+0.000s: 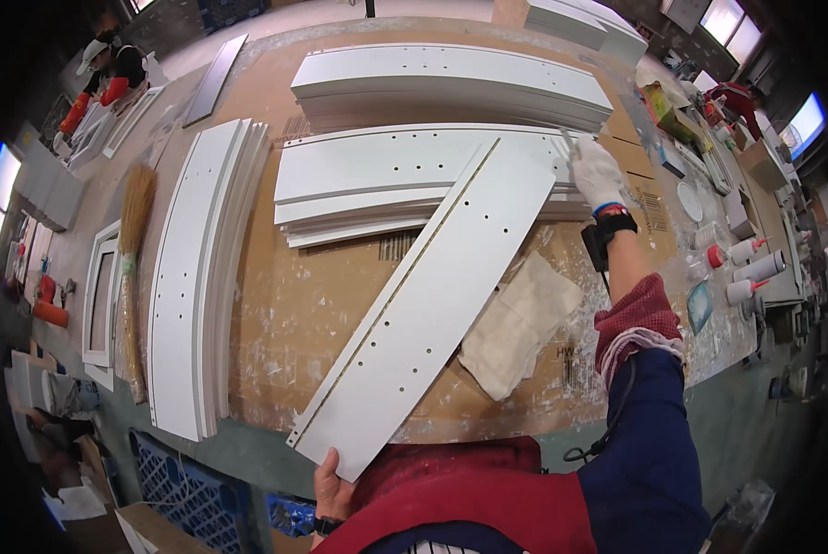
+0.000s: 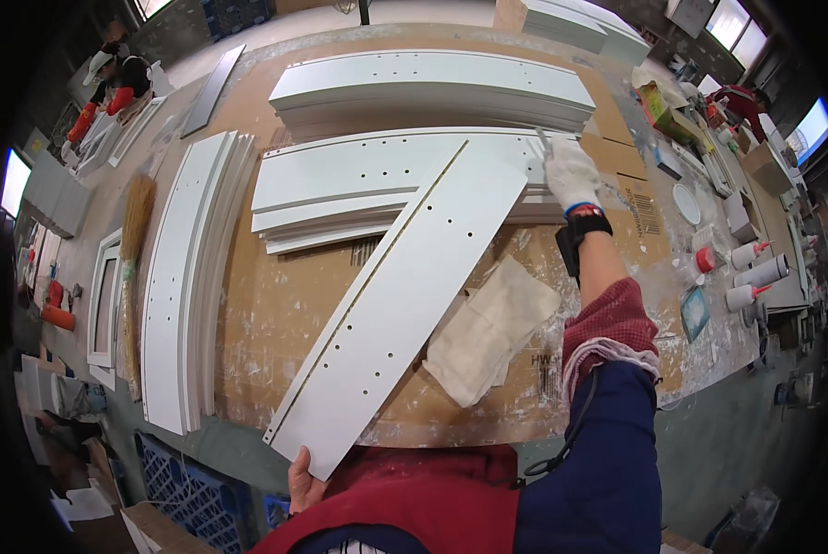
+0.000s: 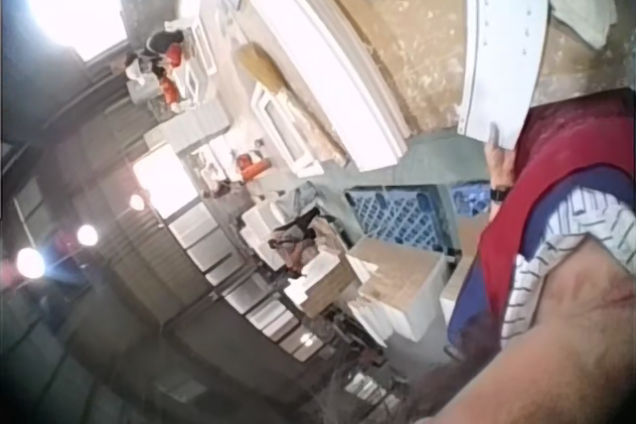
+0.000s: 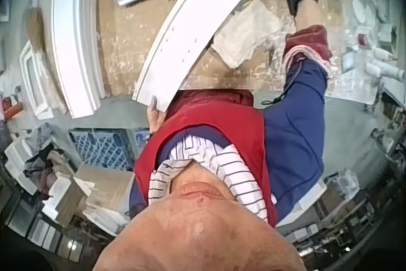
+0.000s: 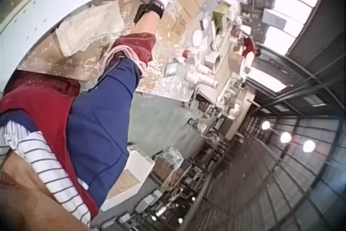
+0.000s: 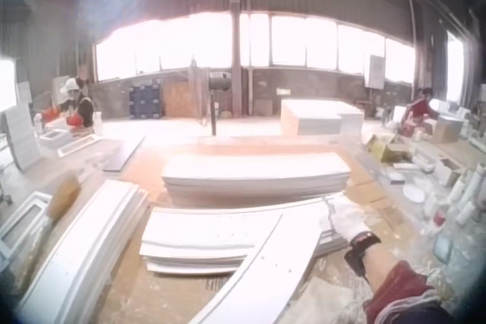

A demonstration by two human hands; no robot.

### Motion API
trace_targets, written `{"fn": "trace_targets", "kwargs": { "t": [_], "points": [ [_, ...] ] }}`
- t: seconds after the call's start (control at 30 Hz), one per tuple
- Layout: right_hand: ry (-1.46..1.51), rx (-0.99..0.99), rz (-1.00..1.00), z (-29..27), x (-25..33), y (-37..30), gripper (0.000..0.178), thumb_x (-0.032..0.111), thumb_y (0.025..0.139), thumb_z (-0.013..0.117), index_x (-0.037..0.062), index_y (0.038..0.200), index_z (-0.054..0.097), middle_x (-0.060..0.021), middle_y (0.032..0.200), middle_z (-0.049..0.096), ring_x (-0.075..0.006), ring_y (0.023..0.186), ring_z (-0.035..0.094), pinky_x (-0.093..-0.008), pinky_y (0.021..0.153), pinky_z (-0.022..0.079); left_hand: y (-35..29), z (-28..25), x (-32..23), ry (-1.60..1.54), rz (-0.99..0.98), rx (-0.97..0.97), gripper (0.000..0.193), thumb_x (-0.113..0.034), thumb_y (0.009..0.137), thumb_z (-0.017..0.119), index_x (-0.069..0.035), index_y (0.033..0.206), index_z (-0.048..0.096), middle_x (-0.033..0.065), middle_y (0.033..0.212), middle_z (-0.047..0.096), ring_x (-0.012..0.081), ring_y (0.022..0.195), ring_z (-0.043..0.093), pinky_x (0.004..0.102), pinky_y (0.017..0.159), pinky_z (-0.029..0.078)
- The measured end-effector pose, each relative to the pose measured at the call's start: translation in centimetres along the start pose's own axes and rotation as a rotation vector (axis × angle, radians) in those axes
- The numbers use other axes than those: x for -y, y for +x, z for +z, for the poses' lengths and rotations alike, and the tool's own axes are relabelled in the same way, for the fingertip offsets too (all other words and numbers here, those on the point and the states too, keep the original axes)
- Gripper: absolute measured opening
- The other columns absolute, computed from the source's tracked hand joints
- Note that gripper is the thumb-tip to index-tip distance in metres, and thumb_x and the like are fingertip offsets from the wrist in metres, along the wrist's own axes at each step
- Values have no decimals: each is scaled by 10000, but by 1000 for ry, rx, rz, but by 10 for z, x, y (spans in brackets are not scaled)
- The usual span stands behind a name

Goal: The person wipes white wooden panels with a cloth and scrapes edges with a metal scraper. They handle each panel one at a time, flip it, and place it back on the workbench. The person repeats this process for multiple panels throughout the video.

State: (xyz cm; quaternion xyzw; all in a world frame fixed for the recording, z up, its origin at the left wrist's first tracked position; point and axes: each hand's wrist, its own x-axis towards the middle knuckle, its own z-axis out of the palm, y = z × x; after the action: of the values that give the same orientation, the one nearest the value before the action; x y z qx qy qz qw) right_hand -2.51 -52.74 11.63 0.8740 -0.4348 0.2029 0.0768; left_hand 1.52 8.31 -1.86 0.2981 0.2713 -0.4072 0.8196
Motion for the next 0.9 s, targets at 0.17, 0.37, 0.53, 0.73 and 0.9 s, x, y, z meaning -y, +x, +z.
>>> {"fn": "trace_targets", "kwargs": {
  "t": [0.17, 0.37, 0.53, 0.73, 0.9],
  "points": [
    [435, 11, -419, -36, 81, -74, 103, 193, 817, 567, 99, 854, 586, -99, 728, 594, -289, 615, 609, -376, 524, 500, 2, -1, -3, -6, -34, 8, 516, -114, 859, 595, -9, 1314, 375, 141, 1253, 516, 318, 1158, 504, 496, 1011, 389],
    [393, -50, -542, -21, 81, -86, 45, 165, 821, 589, 122, 812, 587, -100, 740, 606, -255, 624, 609, -356, 522, 503, 2, -2, -1, 2, -13, -1, 498, -118, 869, 583, -8, 1310, 380, 141, 1254, 517, 310, 1161, 503, 489, 1007, 396],
    [124, -40, -87, -13, -9, -18, 115, 174, 868, 533, 73, 884, 584, -137, 750, 627, -294, 679, 633, -385, 621, 502, 4, -8, -4, 13, 1, -18, 497, -114, 869, 581, -11, 1312, 380, 141, 1256, 515, 311, 1160, 503, 492, 1002, 399],
    [362, 156, -582, -44, 54, -86, 125, 167, 814, 599, 115, 928, 603, -128, 773, 618, -316, 690, 618, -384, 608, 509, 2, -5, -6, -10, -5, -17, 509, -100, 859, 593, -14, 1313, 380, 135, 1260, 510, 313, 1153, 506, 494, 994, 406],
    [174, 46, -97, -31, -6, -18, 165, 221, 878, 505, 70, 860, 570, -167, 827, 615, -340, 770, 609, -439, 651, 480, 5, -12, -5, 13, -7, -19, 517, -98, 852, 604, -24, 1314, 382, 131, 1256, 512, 310, 1150, 507, 490, 996, 404]
  ]
}}
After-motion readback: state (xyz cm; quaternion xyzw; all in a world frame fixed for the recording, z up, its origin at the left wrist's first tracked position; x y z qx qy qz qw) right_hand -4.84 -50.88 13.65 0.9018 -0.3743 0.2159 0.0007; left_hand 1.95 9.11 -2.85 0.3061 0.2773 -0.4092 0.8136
